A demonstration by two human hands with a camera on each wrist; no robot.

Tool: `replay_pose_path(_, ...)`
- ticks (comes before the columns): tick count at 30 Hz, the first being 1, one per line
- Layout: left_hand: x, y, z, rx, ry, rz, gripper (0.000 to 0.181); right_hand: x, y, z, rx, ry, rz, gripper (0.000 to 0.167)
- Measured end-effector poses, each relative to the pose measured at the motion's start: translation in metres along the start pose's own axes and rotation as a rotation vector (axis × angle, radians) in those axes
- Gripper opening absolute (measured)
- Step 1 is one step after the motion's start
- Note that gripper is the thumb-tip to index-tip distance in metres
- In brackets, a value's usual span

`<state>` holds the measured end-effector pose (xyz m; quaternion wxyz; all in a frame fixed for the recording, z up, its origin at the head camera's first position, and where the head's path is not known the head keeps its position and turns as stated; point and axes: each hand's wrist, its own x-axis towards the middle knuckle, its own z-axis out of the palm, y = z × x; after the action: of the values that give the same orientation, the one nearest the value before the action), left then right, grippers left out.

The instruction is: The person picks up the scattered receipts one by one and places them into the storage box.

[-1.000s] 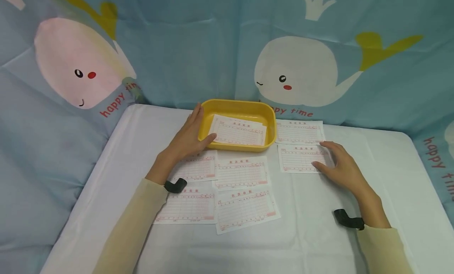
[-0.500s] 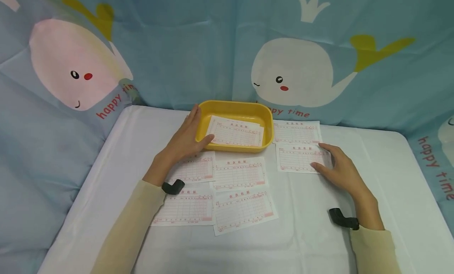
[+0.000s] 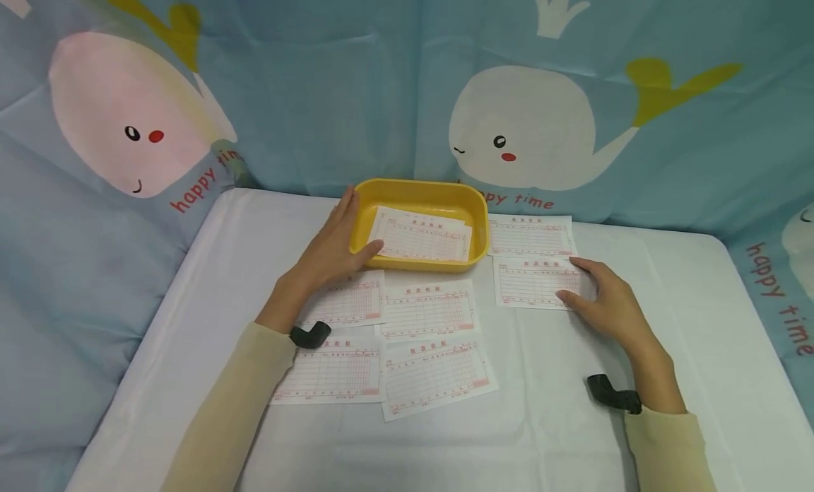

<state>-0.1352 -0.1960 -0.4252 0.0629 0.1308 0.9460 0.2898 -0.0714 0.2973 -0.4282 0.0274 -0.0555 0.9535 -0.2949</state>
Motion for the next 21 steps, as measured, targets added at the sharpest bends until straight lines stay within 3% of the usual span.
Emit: replay_pose_path(21,0.0003,0.0014,-0.0013,0.008,0.002,0.01,0.106,-0.0014,-0.0065,0.0023,0.009,0.069,0.037,0.049)
